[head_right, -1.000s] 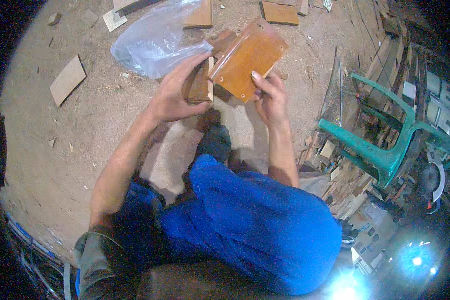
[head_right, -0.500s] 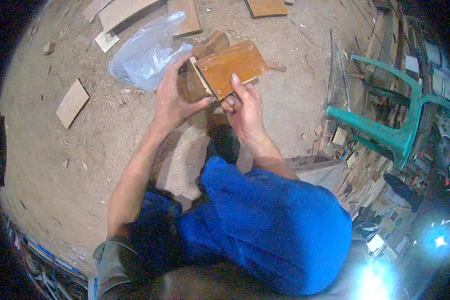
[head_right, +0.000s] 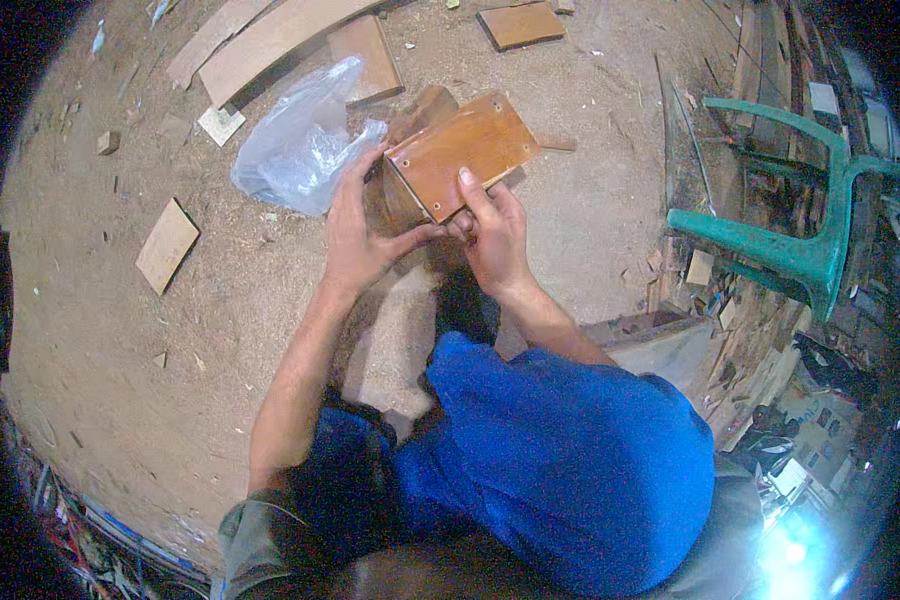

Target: The person aligns and fits together several finished wooden pieces to form a box or joint, using a small wooden mallet to tap the pieces into place and a pencil to mark sections.

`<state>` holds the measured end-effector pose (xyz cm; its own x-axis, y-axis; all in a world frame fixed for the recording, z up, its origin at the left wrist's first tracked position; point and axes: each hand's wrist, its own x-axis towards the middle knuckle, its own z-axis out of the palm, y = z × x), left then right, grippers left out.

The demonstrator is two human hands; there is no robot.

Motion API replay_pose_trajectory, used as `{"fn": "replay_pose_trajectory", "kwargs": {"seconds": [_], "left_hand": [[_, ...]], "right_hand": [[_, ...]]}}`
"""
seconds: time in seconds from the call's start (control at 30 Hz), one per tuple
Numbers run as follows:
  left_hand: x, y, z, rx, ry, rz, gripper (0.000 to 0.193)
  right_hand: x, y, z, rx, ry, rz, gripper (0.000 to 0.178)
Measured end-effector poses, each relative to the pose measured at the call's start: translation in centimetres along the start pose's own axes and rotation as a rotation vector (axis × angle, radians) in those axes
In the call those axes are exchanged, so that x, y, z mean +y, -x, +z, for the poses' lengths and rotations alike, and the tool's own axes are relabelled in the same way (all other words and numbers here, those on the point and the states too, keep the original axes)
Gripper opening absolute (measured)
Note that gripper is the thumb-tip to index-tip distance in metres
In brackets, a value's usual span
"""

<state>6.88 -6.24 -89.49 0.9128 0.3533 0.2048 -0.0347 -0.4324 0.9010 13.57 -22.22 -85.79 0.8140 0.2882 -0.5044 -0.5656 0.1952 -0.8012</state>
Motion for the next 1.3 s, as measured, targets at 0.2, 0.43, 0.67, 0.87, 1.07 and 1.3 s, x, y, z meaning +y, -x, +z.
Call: {"fn": "replay_pose_trajectory", "kwargs": {"seconds": [0.2,0.43,0.67,0.87,1.07,1.3], "left_hand": [[-0.2,-0.1,-0.1,-0.021,0.025,0.025,0.109],[-0.2,-0.3,-0.1,-0.084,-0.012,0.038,0.115],[-0.4,-0.8,-0.6,-0.124,0.015,0.070,0.109],[-0.7,-1.7,-3.1,-0.318,0.383,-0.222,0.079],[-0.2,-0.8,-2.8,-0.247,1.219,-0.923,0.068],[-3.1,-1.2,-1.2,-0.196,1.493,-1.108,0.065]], "right_hand": [[0.3,0.4,0.5,0.077,0.015,0.009,0.021],[0.3,0.1,0.2,0.050,-0.019,-0.012,0.019],[-1.0,-0.2,-0.4,0.003,-0.043,0.023,0.021],[-3.4,0.3,0.4,-0.009,-0.057,0.091,0.022],[-3.6,1.1,1.2,0.033,-0.015,0.150,0.018],[-3.0,1.3,0.1,-0.077,-0.053,0.149,0.024]]}}
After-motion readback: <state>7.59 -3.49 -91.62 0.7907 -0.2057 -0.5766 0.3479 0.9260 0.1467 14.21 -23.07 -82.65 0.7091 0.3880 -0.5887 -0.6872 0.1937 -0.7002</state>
